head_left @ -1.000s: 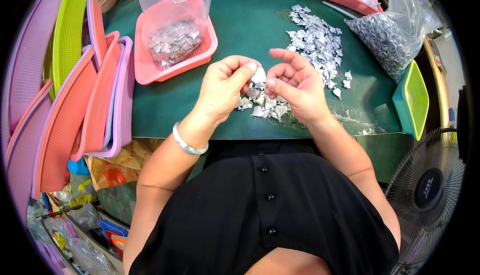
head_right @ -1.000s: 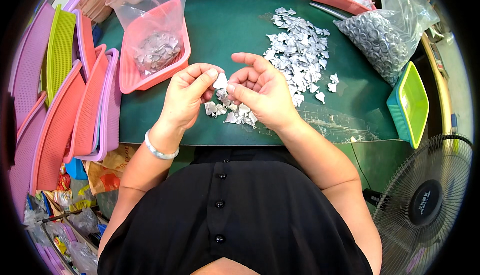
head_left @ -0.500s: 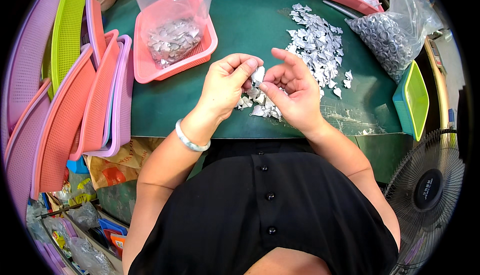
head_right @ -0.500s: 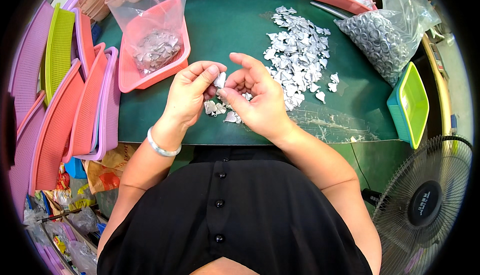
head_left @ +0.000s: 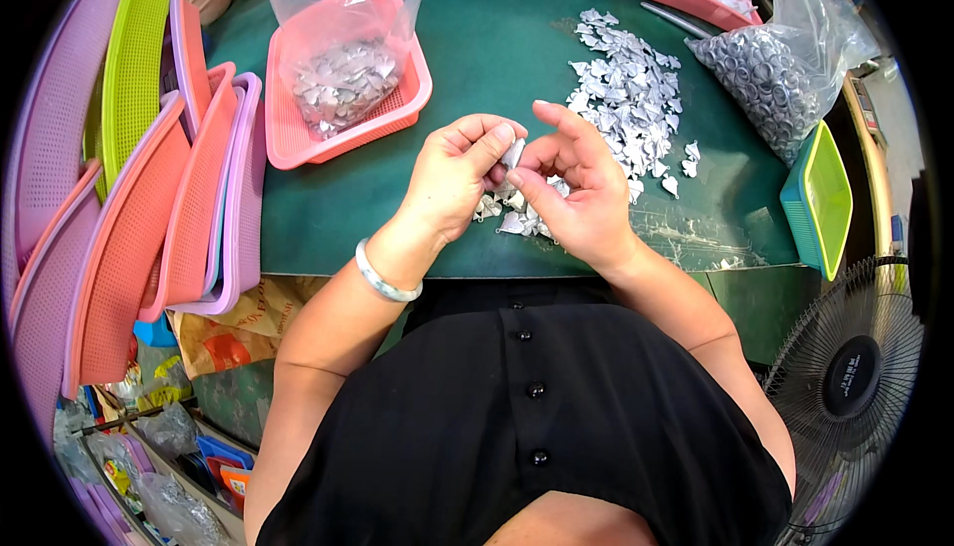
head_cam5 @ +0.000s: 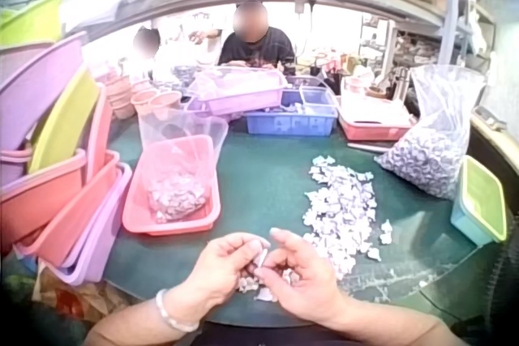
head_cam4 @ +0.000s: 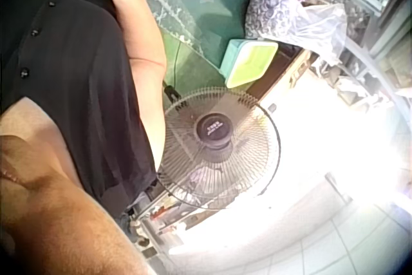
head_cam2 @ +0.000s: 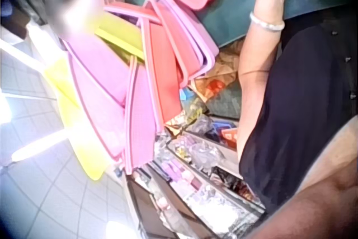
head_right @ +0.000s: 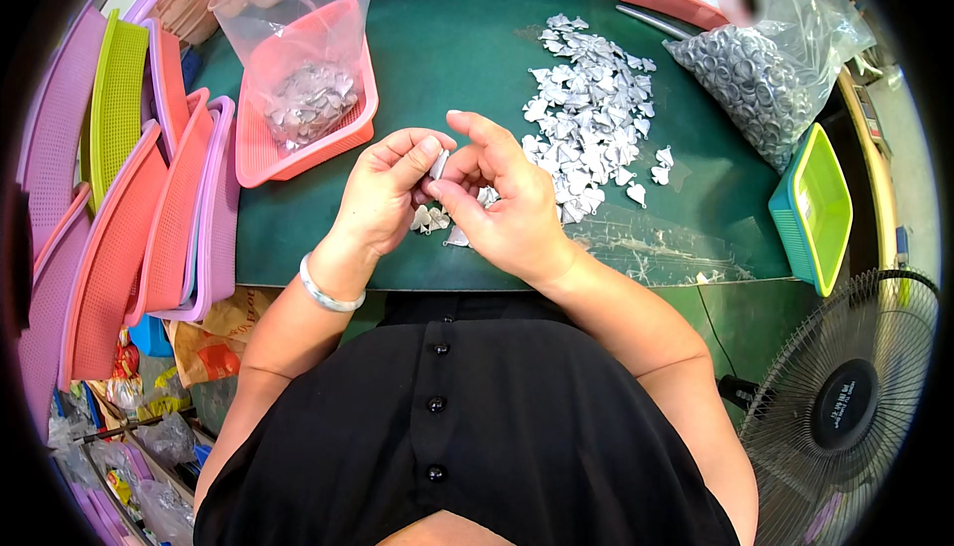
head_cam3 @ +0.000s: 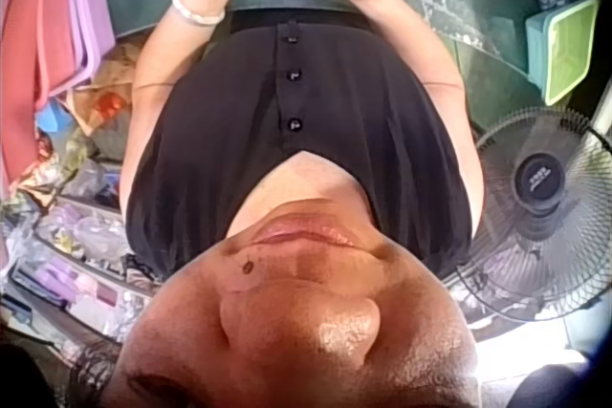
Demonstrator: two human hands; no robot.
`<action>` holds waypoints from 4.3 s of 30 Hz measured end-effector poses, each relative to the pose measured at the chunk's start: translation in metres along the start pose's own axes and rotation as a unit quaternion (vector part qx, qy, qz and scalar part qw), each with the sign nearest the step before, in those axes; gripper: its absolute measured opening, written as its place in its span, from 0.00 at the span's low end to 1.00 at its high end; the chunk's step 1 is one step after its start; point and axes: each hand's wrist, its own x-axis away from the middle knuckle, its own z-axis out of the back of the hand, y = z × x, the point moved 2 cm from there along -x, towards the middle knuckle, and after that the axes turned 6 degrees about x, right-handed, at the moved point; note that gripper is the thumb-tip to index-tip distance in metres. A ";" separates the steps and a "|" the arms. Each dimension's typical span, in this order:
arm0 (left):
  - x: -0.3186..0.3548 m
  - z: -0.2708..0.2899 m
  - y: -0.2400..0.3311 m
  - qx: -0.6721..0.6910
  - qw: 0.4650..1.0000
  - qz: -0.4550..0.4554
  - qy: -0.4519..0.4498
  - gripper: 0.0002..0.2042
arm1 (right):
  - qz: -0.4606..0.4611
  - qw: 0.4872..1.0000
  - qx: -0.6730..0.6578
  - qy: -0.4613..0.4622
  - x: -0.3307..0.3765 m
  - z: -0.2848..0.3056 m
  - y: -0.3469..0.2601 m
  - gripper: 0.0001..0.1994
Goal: The person sits at a green workbench and repeatedly picks up small silver metallic pieces from a pile. They manipulate each piece with both hands, appearing to fold or snap it into a specific shape, and then place the finished item into a pink plastic basket. The process is repetitive and involves handling the small components one by one.
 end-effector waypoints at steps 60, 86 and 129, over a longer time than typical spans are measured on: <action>0.019 -0.003 -0.010 -0.038 0.977 -0.188 -0.098 0.07 | -0.128 0.983 -0.134 -0.003 -0.017 0.018 0.002 0.23; 0.028 -0.006 -0.009 -0.275 0.914 -0.297 -0.027 0.07 | -0.129 0.984 -0.115 -0.044 -0.011 0.016 0.005 0.24; 0.020 -0.001 0.000 -0.013 0.999 -0.031 0.005 0.04 | -0.194 0.973 -0.100 -0.073 -0.012 0.016 0.003 0.16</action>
